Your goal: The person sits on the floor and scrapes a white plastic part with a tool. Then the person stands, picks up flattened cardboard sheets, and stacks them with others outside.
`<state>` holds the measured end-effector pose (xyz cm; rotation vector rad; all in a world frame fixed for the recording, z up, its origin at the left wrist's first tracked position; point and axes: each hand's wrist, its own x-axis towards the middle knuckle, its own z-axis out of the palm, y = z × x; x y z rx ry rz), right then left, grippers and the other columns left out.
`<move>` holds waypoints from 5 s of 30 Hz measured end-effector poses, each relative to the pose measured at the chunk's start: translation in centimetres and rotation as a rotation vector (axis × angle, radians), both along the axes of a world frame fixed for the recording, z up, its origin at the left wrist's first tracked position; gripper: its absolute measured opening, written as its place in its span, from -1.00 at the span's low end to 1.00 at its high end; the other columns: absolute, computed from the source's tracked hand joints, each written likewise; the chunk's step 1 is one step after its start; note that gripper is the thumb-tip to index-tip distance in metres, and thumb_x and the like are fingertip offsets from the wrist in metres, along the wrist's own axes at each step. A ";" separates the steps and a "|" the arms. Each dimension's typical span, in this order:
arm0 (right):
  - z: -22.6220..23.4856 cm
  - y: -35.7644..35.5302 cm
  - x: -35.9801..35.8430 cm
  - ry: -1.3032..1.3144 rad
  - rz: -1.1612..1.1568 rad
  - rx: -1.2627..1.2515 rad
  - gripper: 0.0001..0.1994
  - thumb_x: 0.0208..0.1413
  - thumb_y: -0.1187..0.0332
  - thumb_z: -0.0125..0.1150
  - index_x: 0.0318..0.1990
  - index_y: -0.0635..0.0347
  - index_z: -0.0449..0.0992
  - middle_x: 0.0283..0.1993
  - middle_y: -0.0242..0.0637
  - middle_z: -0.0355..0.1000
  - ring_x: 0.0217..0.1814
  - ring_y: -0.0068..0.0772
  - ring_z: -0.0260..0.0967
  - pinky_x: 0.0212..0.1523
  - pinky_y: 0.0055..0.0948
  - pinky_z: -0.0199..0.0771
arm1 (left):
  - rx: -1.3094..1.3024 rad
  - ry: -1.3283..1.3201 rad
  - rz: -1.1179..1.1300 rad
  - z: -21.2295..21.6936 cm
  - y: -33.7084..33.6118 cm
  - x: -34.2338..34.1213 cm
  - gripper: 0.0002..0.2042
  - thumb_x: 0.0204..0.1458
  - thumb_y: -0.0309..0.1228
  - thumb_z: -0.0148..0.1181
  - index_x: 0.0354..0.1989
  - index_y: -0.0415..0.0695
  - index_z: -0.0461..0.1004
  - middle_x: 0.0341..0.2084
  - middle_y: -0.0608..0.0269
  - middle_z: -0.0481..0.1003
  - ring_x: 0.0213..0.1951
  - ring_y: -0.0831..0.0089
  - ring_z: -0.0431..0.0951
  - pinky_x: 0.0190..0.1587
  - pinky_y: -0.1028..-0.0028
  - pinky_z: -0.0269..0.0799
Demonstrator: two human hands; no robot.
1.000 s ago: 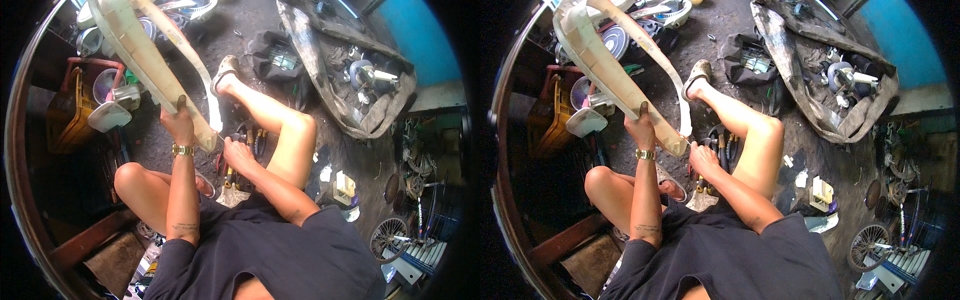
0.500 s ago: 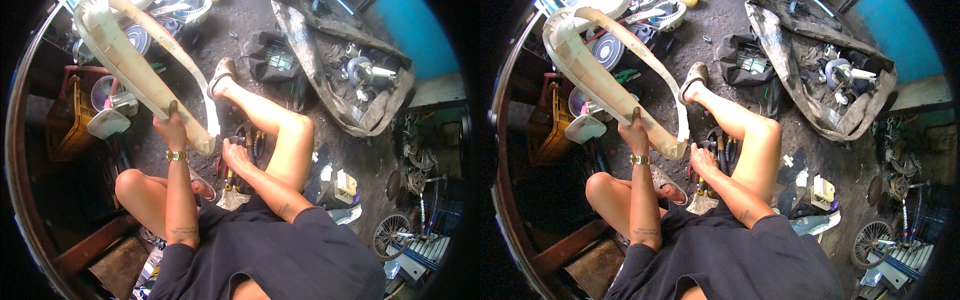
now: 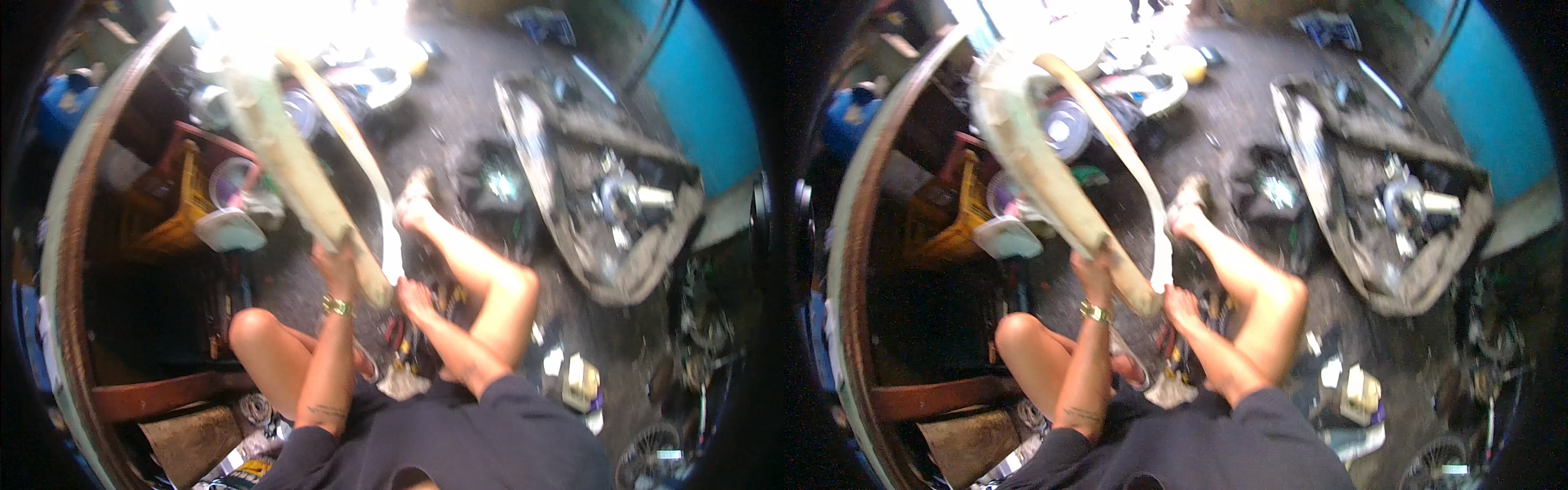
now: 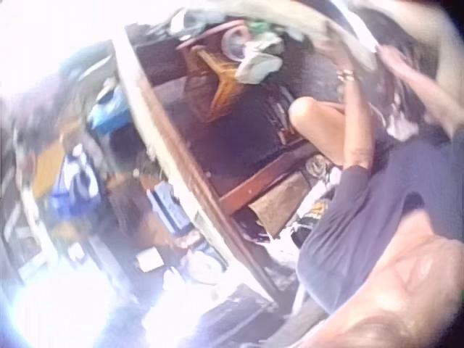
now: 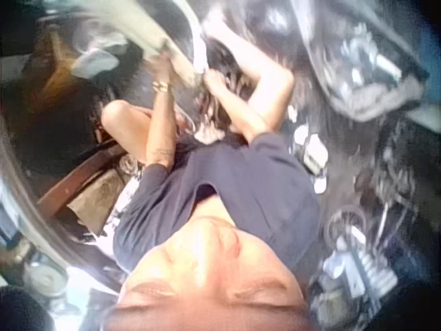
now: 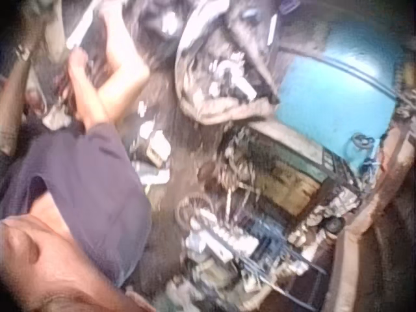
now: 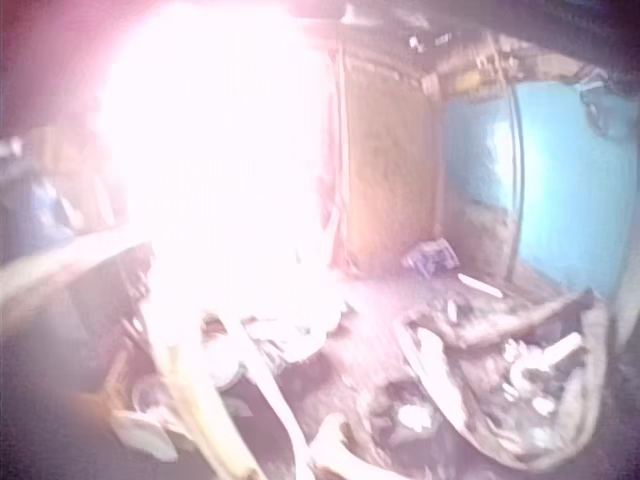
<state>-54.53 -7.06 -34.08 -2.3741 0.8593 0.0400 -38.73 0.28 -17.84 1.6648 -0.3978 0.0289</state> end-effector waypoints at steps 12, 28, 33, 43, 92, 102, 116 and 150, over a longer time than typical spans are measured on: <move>8.0 5.5 0.1 0.096 -0.120 0.171 -0.64 0.28 0.10 -0.17 0.02 0.14 0.35 -0.18 0.32 0.47 -0.05 0.38 0.43 0.06 0.17 0.36 | 0.413 0.145 -0.140 11.4 -4.5 -0.8 -0.41 0.10 0.18 0.08 -0.29 -0.25 0.47 -0.41 -0.11 0.55 -0.28 0.11 0.60 -0.21 0.21 0.42; 12.6 1.9 0.0 0.000 -0.179 0.130 -0.64 0.29 0.10 -0.18 -0.04 0.19 0.37 -0.16 0.30 0.47 -0.04 0.37 0.42 0.00 0.20 0.35 | 0.258 0.112 -0.110 -2.9 0.0 -5.1 -0.66 0.15 -0.15 0.20 -0.25 -0.25 0.50 -0.48 0.08 0.59 -0.40 0.32 0.59 -0.32 0.29 0.45; 13.2 3.3 0.3 0.003 -0.197 0.176 -0.68 0.28 0.16 -0.15 -0.06 0.23 0.38 -0.16 0.29 0.48 -0.03 0.35 0.43 0.03 0.18 0.35 | 0.209 0.026 -0.110 -3.6 1.3 -3.8 -0.65 0.17 -0.12 0.17 -0.23 -0.23 0.50 -0.48 0.00 0.57 -0.41 0.21 0.59 -0.35 0.27 0.44; 12.6 3.4 -1.2 0.059 -0.170 0.098 -0.80 0.19 0.42 -0.15 -0.12 0.32 0.33 -0.24 0.27 0.50 -0.08 0.28 0.48 -0.05 0.12 0.42 | 0.167 0.026 -0.009 -4.1 0.2 -5.5 -0.65 0.18 -0.16 0.14 -0.31 -0.28 0.47 -0.55 -0.05 0.54 -0.46 0.16 0.58 -0.39 0.22 0.40; 10.0 2.3 1.8 0.022 -0.184 0.110 -0.77 0.22 0.33 -0.17 -0.13 0.30 0.31 -0.27 0.30 0.49 -0.16 0.37 0.47 -0.08 0.19 0.42 | 0.059 0.256 0.033 -2.4 -0.9 -1.6 -0.77 0.08 -0.49 0.06 -0.13 -0.30 0.52 -0.38 0.01 0.61 -0.35 0.29 0.62 -0.31 0.33 0.46; 5.7 1.2 5.4 0.006 -0.019 -0.009 -0.75 0.15 0.39 -0.12 -0.07 0.32 0.32 -0.31 0.20 0.51 -0.20 0.24 0.52 -0.16 0.09 0.50 | 0.124 0.295 0.036 -2.5 0.8 0.4 -0.73 0.17 -0.33 0.14 -0.12 -0.30 0.54 -0.41 0.19 0.59 -0.39 0.48 0.52 -0.33 0.38 0.41; 9.3 2.5 2.4 -0.050 -0.144 0.114 -0.76 0.28 0.26 -0.18 -0.16 0.28 0.27 -0.33 0.32 0.47 -0.20 0.41 0.45 -0.14 0.24 0.41 | 0.116 0.323 0.058 -1.0 -0.1 0.3 -0.73 0.15 -0.33 0.16 -0.20 -0.35 0.52 -0.49 0.29 0.52 -0.47 0.51 0.40 -0.40 0.38 0.35; 2.5 4.1 -5.8 0.153 -0.166 0.225 -0.64 0.23 0.09 -0.03 -0.12 0.23 0.44 -0.30 0.16 0.50 -0.20 0.26 0.49 -0.10 0.12 0.45 | 0.179 0.352 0.050 -0.3 0.9 2.9 -0.72 0.14 -0.32 0.20 -0.16 -0.34 0.54 -0.39 0.26 0.56 -0.40 0.49 0.47 -0.33 0.41 0.38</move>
